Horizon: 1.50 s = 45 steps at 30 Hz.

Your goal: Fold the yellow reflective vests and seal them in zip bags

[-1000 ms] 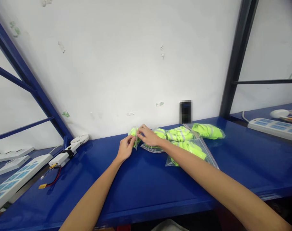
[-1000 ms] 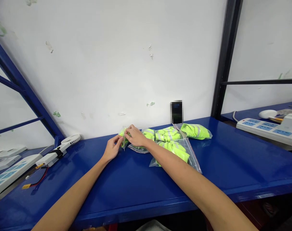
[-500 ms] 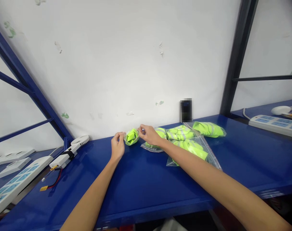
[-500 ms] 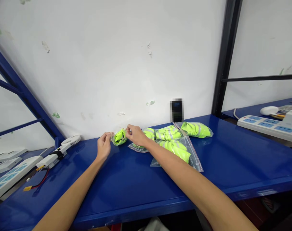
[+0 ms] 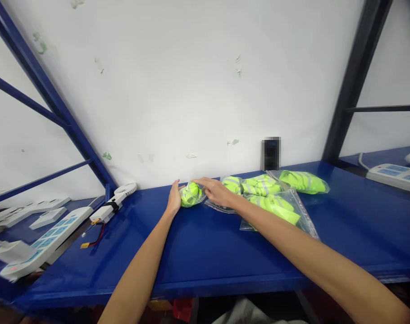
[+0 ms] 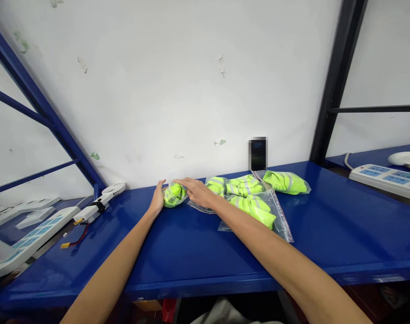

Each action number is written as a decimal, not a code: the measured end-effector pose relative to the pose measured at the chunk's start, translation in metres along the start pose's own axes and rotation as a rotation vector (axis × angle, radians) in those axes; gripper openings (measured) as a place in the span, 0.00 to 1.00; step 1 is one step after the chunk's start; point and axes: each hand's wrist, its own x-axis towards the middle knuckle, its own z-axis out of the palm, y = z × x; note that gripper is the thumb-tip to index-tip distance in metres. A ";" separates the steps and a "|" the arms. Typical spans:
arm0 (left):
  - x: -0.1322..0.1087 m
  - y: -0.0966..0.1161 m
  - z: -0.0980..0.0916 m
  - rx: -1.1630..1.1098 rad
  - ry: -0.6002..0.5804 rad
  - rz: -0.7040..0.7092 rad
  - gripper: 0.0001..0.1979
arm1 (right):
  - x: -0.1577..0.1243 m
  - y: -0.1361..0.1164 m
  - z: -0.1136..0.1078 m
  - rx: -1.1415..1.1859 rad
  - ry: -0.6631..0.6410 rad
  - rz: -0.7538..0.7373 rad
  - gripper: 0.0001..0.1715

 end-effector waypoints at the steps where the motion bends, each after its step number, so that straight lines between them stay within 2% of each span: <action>1: -0.001 0.000 -0.003 0.024 -0.007 -0.004 0.27 | -0.001 -0.002 0.000 -0.020 -0.020 -0.001 0.39; 5: -0.002 0.002 -0.013 0.126 -0.024 0.017 0.20 | -0.003 -0.004 -0.001 -0.201 -0.138 0.012 0.35; 8: 0.000 0.002 -0.016 0.161 -0.061 0.045 0.20 | -0.004 -0.006 -0.001 -0.324 -0.186 -0.014 0.29; 12: 0.004 0.004 -0.015 0.190 -0.104 0.057 0.24 | -0.001 -0.010 0.002 -0.429 -0.164 0.007 0.25; 18: 0.010 0.003 -0.020 0.221 -0.104 0.042 0.26 | 0.008 -0.013 0.014 -0.620 -0.096 0.022 0.11; 21: 0.011 0.000 -0.030 0.212 -0.062 0.058 0.31 | 0.010 -0.015 0.015 -0.646 -0.082 -0.017 0.11; 24: 0.010 -0.001 -0.038 0.211 -0.045 0.075 0.35 | 0.012 -0.017 0.015 -0.670 -0.005 -0.072 0.11; 26: 0.008 -0.001 -0.039 0.226 -0.064 0.088 0.34 | 0.013 -0.017 0.015 -0.674 0.057 -0.062 0.11; 28: 0.006 0.000 -0.037 0.263 -0.078 0.092 0.29 | 0.014 -0.016 0.014 -0.666 0.075 -0.029 0.10; 30: 0.005 -0.002 -0.035 0.321 -0.059 0.058 0.24 | 0.013 -0.014 0.013 -0.641 0.044 -0.001 0.10; 33: 0.006 -0.009 -0.033 0.400 -0.021 -0.054 0.23 | 0.010 -0.011 0.011 -0.565 -0.040 0.021 0.11; 36: 0.009 -0.017 -0.036 0.400 -0.056 -0.111 0.22 | 0.007 -0.008 0.011 -0.549 -0.118 0.069 0.15; 42: 0.009 -0.028 -0.042 0.252 -0.143 -0.011 0.17 | 0.006 -0.009 0.016 -0.593 -0.117 0.128 0.09; 45: 0.013 -0.031 -0.044 0.194 -0.105 0.041 0.16 | 0.007 -0.012 0.017 -0.611 -0.086 0.112 0.13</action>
